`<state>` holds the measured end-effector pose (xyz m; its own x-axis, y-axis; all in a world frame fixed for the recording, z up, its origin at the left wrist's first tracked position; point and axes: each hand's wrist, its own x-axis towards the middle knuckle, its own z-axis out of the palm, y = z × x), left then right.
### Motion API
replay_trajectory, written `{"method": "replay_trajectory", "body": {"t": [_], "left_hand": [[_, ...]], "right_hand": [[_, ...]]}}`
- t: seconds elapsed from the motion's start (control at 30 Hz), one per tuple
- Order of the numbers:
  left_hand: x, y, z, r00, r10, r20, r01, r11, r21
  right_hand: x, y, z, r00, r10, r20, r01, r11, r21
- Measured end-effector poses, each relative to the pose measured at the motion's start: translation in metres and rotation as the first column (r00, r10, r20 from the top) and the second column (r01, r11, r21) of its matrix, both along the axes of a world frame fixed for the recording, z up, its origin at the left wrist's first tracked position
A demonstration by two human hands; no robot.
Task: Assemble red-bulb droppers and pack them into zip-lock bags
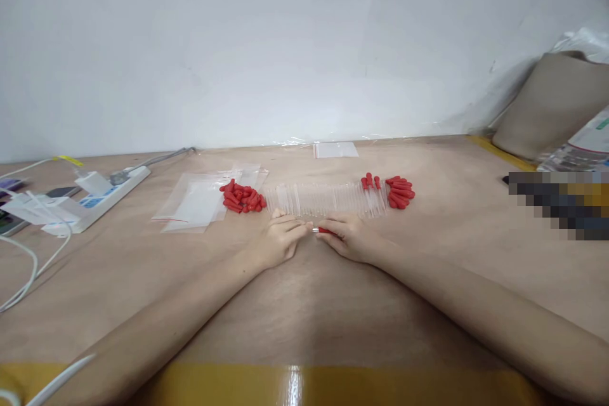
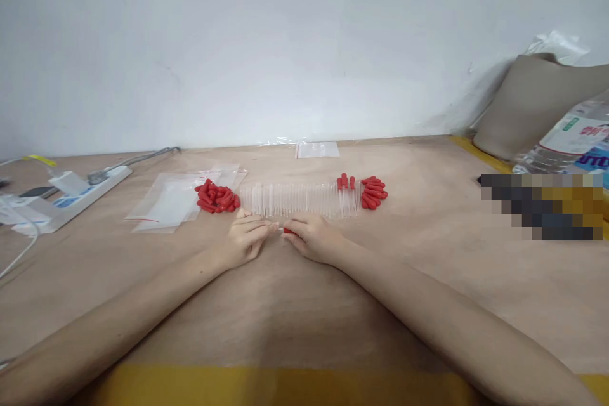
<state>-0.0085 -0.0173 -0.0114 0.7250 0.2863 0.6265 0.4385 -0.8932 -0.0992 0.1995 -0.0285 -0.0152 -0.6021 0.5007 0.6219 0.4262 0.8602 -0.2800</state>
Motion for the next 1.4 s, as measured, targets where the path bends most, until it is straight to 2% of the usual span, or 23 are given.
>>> {"method": "replay_trajectory", "body": {"t": [0.17, 0.3, 0.4, 0.5, 0.57, 0.63, 0.7, 0.8, 0.9, 0.97, 1.03, 1.13, 1.23, 1.33, 1.4], "left_hand": [[0.001, -0.001, 0.000, 1.000, 0.010, 0.010, -0.009, 0.998, -0.061], [0.002, 0.000, 0.001, 0.995, 0.088, 0.048, -0.084, 0.994, -0.076], [0.001, -0.002, 0.006, 0.976, 0.187, 0.111, -0.179, 0.981, -0.077], [-0.002, -0.003, 0.011, 0.943, 0.289, 0.166, -0.271, 0.955, -0.120], [-0.005, -0.004, 0.013, 0.931, 0.315, 0.182, -0.289, 0.944, -0.157], [-0.006, -0.003, 0.012, 0.929, 0.323, 0.180, -0.291, 0.939, -0.184], [-0.005, -0.003, 0.012, 0.933, 0.323, 0.160, -0.289, 0.936, -0.202], [-0.003, -0.002, 0.011, 0.936, 0.328, 0.127, -0.296, 0.930, -0.218], [-0.002, -0.002, 0.011, 0.932, 0.343, 0.115, -0.312, 0.923, -0.227], [-0.002, -0.002, 0.011, 0.933, 0.346, 0.102, -0.316, 0.920, -0.233], [-0.002, -0.002, 0.011, 0.934, 0.347, 0.086, -0.319, 0.917, -0.240], [-0.002, -0.002, 0.011, 0.934, 0.349, 0.071, -0.323, 0.914, -0.248], [-0.002, -0.002, 0.011, 0.934, 0.352, 0.063, -0.327, 0.911, -0.252], [-0.001, -0.002, 0.011, 0.932, 0.358, 0.063, -0.333, 0.910, -0.249], [0.000, -0.002, 0.011, 0.929, 0.366, 0.063, -0.341, 0.908, -0.244]], "right_hand": [[-0.001, 0.002, 0.002, 1.000, 0.001, 0.014, -0.001, 1.000, 0.006], [-0.001, 0.005, 0.007, 0.995, -0.001, -0.103, -0.017, 0.986, -0.168], [0.006, 0.009, 0.014, 0.974, -0.048, -0.220, -0.025, 0.949, -0.315], [0.022, 0.017, 0.029, 0.905, -0.188, -0.381, -0.027, 0.869, -0.494], [0.039, 0.025, 0.044, 0.844, -0.308, -0.439, -0.021, 0.800, -0.600], [0.059, 0.036, 0.059, 0.786, -0.448, -0.425, 0.069, 0.748, -0.660], [0.080, 0.049, 0.073, 0.727, -0.596, -0.342, 0.234, 0.682, -0.693], [0.104, 0.067, 0.085, 0.737, -0.676, -0.018, 0.516, 0.579, -0.631], [0.109, 0.082, 0.086, 0.673, -0.637, 0.375, 0.729, 0.490, -0.478], [0.104, 0.088, 0.082, 0.605, -0.577, 0.549, 0.794, 0.481, -0.371], [0.096, 0.094, 0.077, 0.553, -0.532, 0.641, 0.819, 0.491, -0.298], [0.090, 0.099, 0.072, 0.510, -0.493, 0.705, 0.830, 0.496, -0.253], [0.097, 0.100, 0.071, 0.506, -0.578, 0.640, 0.844, 0.483, -0.232], [0.118, 0.095, 0.069, 0.484, -0.711, 0.510, 0.875, 0.403, -0.267], [0.133, 0.088, 0.066, 0.484, -0.740, 0.466, 0.872, 0.362, -0.330]]}}
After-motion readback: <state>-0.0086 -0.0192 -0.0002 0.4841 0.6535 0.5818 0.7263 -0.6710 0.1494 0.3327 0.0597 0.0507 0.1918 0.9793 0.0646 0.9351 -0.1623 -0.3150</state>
